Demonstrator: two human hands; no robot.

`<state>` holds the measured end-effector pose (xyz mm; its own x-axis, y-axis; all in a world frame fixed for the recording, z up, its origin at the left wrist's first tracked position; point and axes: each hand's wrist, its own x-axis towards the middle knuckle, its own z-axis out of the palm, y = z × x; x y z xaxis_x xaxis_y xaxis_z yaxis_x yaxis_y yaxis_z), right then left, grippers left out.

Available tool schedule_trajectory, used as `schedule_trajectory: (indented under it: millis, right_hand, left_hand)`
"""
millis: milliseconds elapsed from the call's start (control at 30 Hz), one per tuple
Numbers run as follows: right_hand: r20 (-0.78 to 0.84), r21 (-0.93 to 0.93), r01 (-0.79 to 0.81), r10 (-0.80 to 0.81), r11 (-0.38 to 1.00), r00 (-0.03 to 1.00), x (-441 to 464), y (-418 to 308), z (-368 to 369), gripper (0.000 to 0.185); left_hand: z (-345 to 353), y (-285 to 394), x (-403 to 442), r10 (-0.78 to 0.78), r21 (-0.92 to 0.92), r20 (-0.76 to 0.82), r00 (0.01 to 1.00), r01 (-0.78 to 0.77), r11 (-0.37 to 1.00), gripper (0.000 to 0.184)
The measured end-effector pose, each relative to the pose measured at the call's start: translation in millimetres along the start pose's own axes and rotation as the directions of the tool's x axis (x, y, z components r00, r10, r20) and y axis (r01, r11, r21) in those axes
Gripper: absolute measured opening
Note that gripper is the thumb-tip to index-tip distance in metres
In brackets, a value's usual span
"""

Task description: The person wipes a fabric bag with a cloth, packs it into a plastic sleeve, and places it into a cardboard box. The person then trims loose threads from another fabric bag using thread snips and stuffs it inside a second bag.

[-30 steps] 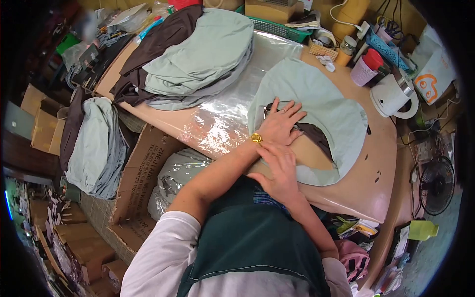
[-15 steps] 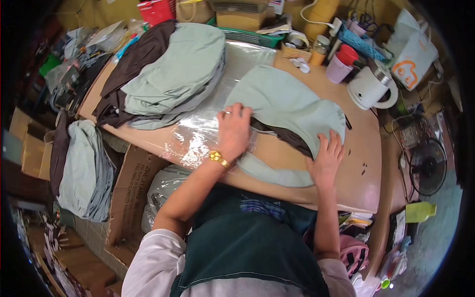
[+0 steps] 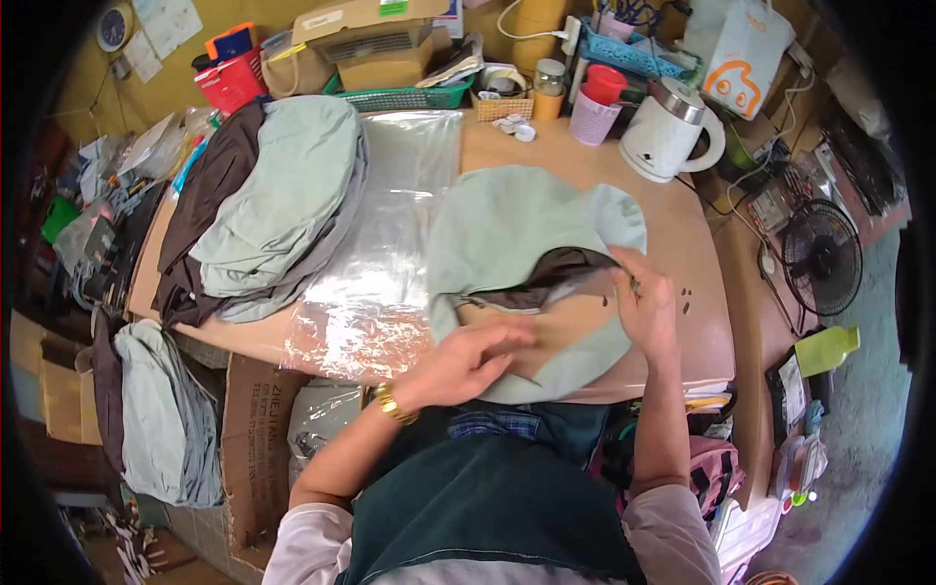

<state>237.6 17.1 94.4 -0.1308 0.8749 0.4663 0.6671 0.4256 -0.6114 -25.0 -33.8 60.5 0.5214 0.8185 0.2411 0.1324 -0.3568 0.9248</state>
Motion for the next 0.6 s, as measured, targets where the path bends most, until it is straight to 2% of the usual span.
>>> schedule_trajectory:
  millis: [33, 67, 100, 133, 167, 200, 233, 267, 333, 400, 467, 533, 567, 600]
  right_hand:
    - [-0.024, 0.034, -0.042, 0.043, 0.999, 0.999, 2.6, -9.6, -3.3, 0.032]
    - [-0.032, 0.028, -0.057, 0.058, 0.998, 0.998, 7.9, -22.4, -8.5, 0.032]
    - [-0.110, -0.109, 0.235, -0.247, 0.966, 0.963, 16.5, -38.1, -16.4, 0.033]
    - [-0.140, -0.263, 0.493, -0.539, 0.829, 0.831, 23.0, -51.6, -26.3, 0.033]
    - [-0.148, -0.273, 0.487, -0.536, 0.830, 0.831, 22.3, -64.9, -38.2, 0.033]
    - [-0.150, -0.430, 0.493, -0.598, 0.756, 0.787, 16.6, -78.3, -49.2, 0.033]
    - [-0.138, -0.572, 0.480, -0.655, 0.665, 0.743, 11.0, -83.8, -54.5, 0.033]
    - [-0.143, -0.574, 0.473, -0.650, 0.668, 0.746, 6.9, -76.3, -52.7, 0.033]
    - [-0.021, -0.506, 0.384, -0.456, 0.773, 0.890, -2.0, -49.9, -39.8, 0.033]
    - [0.018, -0.573, 0.264, -0.310, 0.776, 0.951, -16.1, -46.8, -13.3, 0.034]
    - [0.009, -0.207, 0.220, -0.223, 0.953, 0.975, -52.7, -41.6, 21.8, 0.035]
    - [0.349, 0.147, 0.202, -0.242, 0.968, 0.905, -82.3, -38.8, 59.4, 0.036]
    - [0.350, 0.148, 0.192, -0.232, 0.970, 0.907, -84.4, -41.6, 74.1, 0.036]
    - [0.364, 0.071, 0.225, -0.235, 0.972, 0.901, -83.6, -45.6, 87.3, 0.037]
  left_hand:
    - [14.0, -13.1, 16.0, 0.147, 0.186, -0.165, 0.975, -0.115, 0.976, 0.015]
    - [20.9, -19.3, 26.3, 0.312, 0.377, -0.296, 0.903, -0.190, 0.906, 0.016]
    - [16.0, -19.0, 32.0, 0.311, 0.370, -0.284, 0.907, -0.196, 0.908, 0.016]
    - [3.0, -17.9, 37.7, 0.183, 0.549, -0.311, 0.933, 0.019, 0.836, 0.018]
    - [-9.8, -14.8, 40.6, 0.067, 0.692, -0.365, 0.929, 0.222, 0.686, 0.019]
    - [-22.1, 9.4, 37.0, 0.154, 0.731, -0.416, 0.896, 0.229, 0.642, 0.019]
    - [-31.7, 39.2, 28.5, 0.128, 0.721, -0.435, 0.891, 0.259, 0.643, 0.019]
    - [-41.5, 55.6, 16.3, 0.042, 0.731, -0.401, 0.915, 0.292, 0.617, 0.024]
    - [-35.1, 60.6, -5.4, 0.007, 0.780, -0.336, 0.942, 0.274, 0.562, 0.029]
    - [-21.1, 15.8, -29.0, 0.029, 0.818, -0.300, 0.954, 0.241, 0.523, 0.030]
    - [-15.4, -7.5, -34.6, 0.061, 0.857, -0.259, 0.964, 0.200, 0.474, 0.032]
    - [-5.7, -13.0, -34.1, -0.156, 0.846, -0.202, 0.967, 0.252, 0.469, 0.031]
    - [-0.4, -17.4, -31.4, -0.080, 0.834, -0.226, 0.971, 0.235, 0.499, 0.026]
    - [2.6, -19.1, -26.6, -0.080, 0.835, -0.218, 0.973, 0.228, 0.501, 0.026]
